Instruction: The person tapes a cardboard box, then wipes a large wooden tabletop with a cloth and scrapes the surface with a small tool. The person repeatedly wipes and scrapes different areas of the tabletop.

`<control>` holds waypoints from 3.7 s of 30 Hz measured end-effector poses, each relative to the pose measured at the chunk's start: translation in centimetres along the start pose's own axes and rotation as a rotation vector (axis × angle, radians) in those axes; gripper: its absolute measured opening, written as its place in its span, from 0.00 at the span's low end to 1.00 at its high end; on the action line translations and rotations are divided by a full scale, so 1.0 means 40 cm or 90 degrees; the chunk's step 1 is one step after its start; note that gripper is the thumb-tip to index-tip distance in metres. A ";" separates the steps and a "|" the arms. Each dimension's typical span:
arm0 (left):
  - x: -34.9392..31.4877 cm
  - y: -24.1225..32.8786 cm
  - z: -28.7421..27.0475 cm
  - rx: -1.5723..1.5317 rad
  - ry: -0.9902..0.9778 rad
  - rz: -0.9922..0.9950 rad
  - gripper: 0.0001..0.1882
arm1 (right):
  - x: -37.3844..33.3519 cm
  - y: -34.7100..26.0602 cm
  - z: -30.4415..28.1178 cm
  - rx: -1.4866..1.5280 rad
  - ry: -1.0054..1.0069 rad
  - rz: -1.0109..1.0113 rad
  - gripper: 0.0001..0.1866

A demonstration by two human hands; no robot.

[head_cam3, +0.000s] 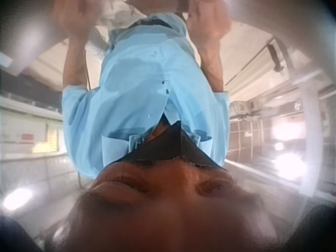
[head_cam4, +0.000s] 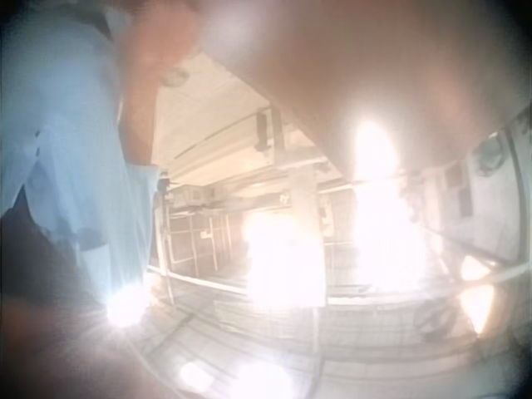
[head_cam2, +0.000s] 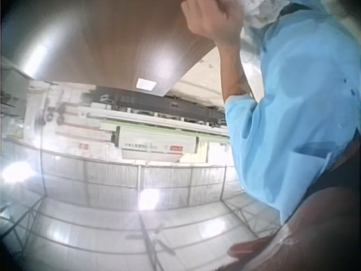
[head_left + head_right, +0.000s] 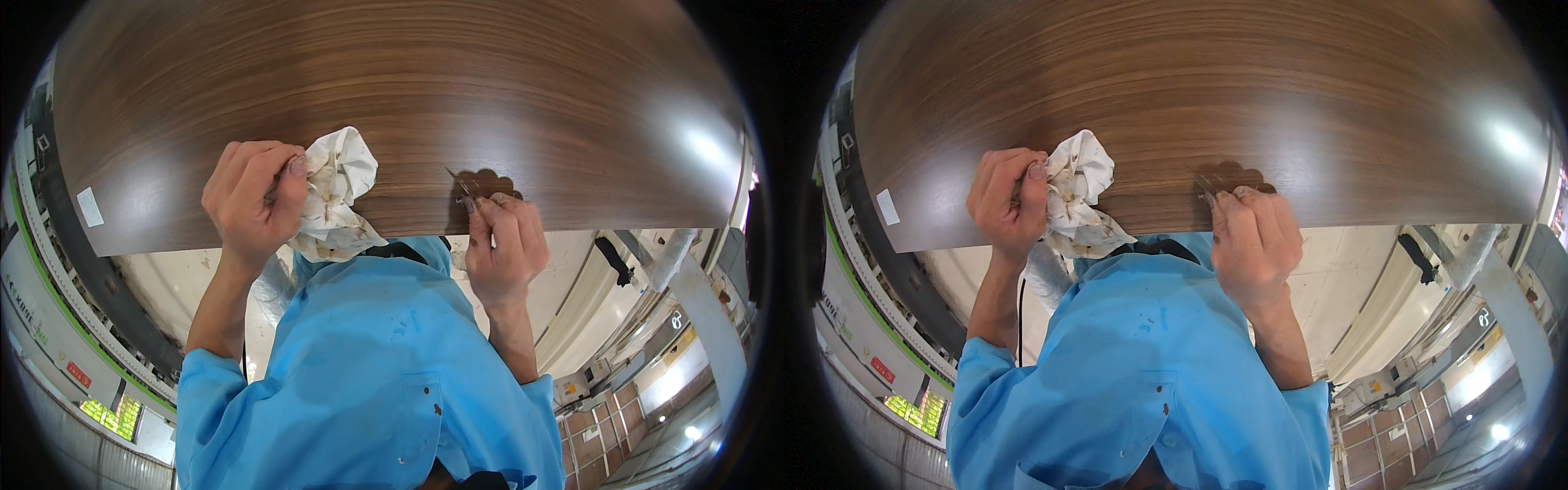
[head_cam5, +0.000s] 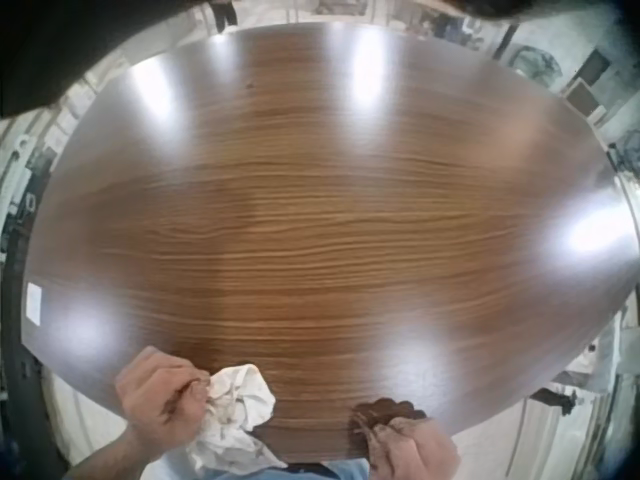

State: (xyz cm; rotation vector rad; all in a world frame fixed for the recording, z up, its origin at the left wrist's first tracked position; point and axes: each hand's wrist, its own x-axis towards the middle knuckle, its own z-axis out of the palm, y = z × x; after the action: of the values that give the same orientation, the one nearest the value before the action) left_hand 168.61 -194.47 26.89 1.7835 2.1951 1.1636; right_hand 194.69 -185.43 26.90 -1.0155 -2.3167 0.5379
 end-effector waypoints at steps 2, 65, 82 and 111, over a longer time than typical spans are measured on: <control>0.000 0.001 0.000 0.000 -0.002 -0.003 0.03 | 0.003 -0.002 -0.002 -0.002 -0.020 -0.028 0.09; -0.007 0.005 -0.004 0.003 -0.020 -0.018 0.03 | -0.043 0.021 -0.058 -0.024 -0.030 0.004 0.11; -0.003 0.005 0.000 0.023 -0.019 0.000 0.03 | 0.037 0.098 -0.089 0.015 -0.133 -0.251 0.09; 0.305 -0.091 0.092 0.264 0.286 0.120 0.14 | -0.059 0.022 -0.061 -0.008 -0.035 0.018 0.09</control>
State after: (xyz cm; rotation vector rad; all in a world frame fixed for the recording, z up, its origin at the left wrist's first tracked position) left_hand 163.67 -182.16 26.80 2.0887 2.7404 1.3328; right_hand 198.03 -186.33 27.51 -1.0536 -2.3590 0.5697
